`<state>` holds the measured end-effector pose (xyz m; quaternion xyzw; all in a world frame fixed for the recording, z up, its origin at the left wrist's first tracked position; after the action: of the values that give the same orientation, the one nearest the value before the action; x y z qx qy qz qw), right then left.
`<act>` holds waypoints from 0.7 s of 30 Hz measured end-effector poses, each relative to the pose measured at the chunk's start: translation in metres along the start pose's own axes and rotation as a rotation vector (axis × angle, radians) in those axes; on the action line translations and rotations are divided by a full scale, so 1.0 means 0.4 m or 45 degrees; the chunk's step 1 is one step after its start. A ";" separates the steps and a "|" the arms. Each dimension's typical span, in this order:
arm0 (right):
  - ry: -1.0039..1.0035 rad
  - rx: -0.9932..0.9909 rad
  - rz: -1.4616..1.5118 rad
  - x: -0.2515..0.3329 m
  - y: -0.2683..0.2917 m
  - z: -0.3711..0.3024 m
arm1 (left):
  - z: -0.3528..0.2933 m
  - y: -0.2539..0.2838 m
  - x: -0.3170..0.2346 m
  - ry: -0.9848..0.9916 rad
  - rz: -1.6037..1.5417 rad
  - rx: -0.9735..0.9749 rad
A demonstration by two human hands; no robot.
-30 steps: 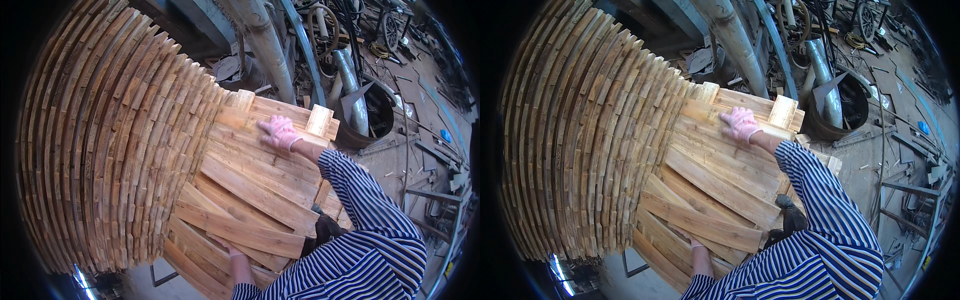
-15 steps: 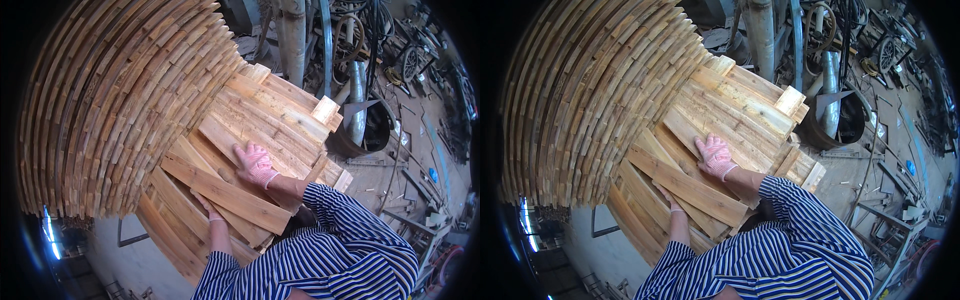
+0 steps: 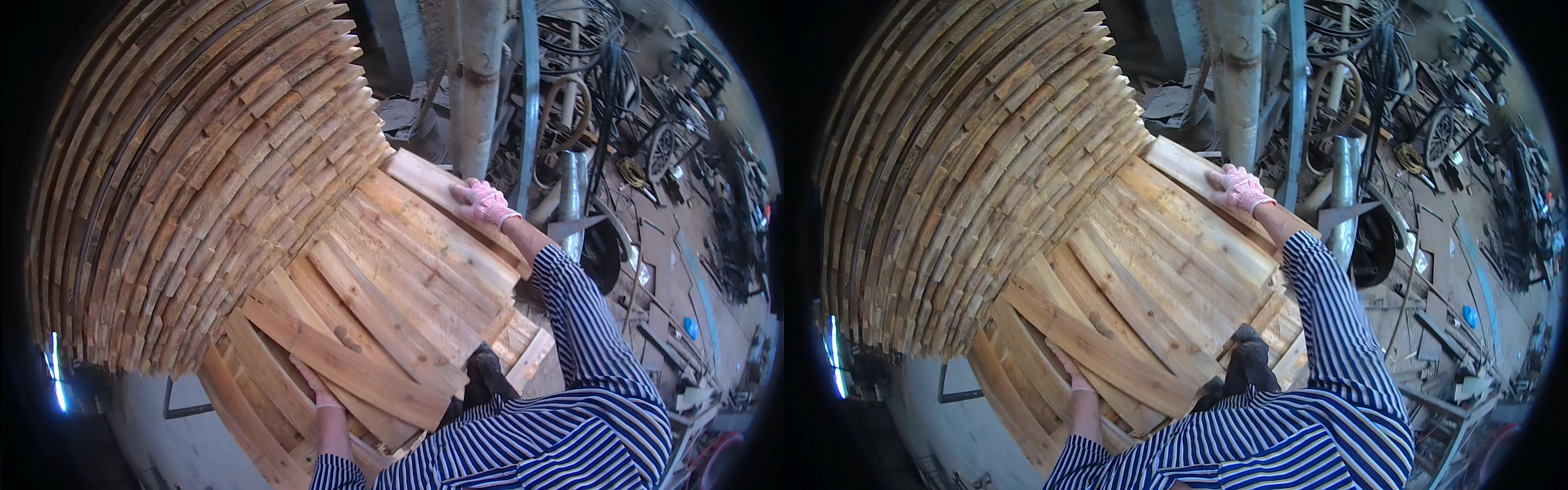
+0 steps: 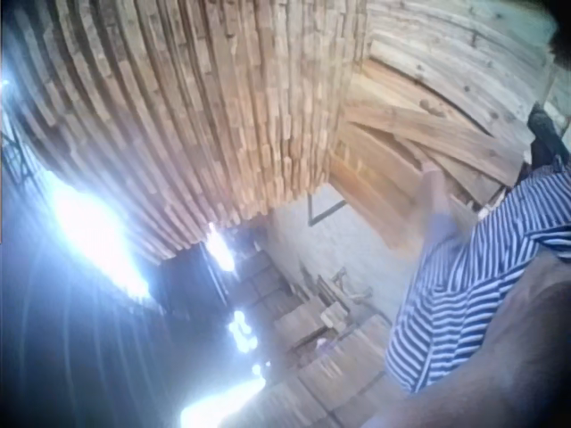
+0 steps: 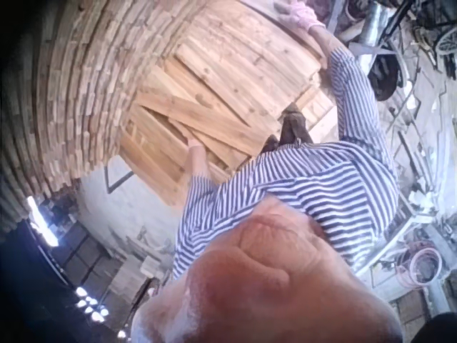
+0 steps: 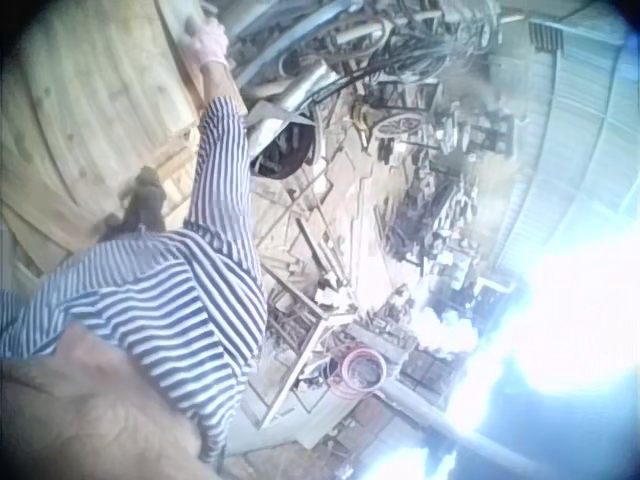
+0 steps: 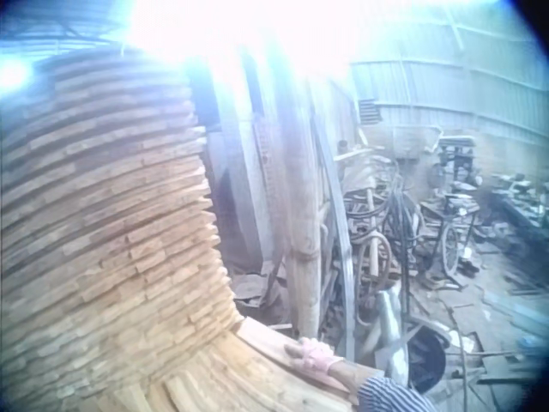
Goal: The person stacks wooden planks by hand, picking them up from a pile and arranging them into a neat stack. The person wears pink gloves and handles the planks one by one or in small groups, aligning them carefully.
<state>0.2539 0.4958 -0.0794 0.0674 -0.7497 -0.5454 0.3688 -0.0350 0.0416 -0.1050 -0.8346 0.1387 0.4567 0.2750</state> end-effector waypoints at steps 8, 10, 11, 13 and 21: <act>0.022 -0.007 0.177 0.012 -0.066 0.132 | 0.012 0.000 -0.002 -0.064 0.055 -0.123; 0.171 -0.210 -0.089 0.073 -0.077 0.131 | -0.003 -0.018 -0.006 -0.071 0.062 -0.149; 0.330 -0.344 -0.186 0.145 -0.088 0.109 | -0.015 -0.015 -0.010 -0.080 0.070 -0.171; 0.203 -0.218 -0.041 0.277 -0.173 0.029 | -0.011 -0.041 -0.007 -0.082 0.071 -0.163; 0.319 -0.086 0.292 0.535 -0.411 -0.335 | -0.060 -0.044 0.007 -0.134 0.049 -0.152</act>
<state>0.1343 0.2199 -0.1015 0.0367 -0.6818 -0.5120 0.5213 -0.0085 0.0420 -0.0911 -0.8216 0.1126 0.5125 0.2228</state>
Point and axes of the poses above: each hand's wrist, its own z-axis towards the middle knuckle, its own y-axis out of the back of the hand, x = y × z, the point moved 1 cm from there along z, towards the middle knuckle, and after that the axes turned 5 degrees about z, right-handed, at the moved point
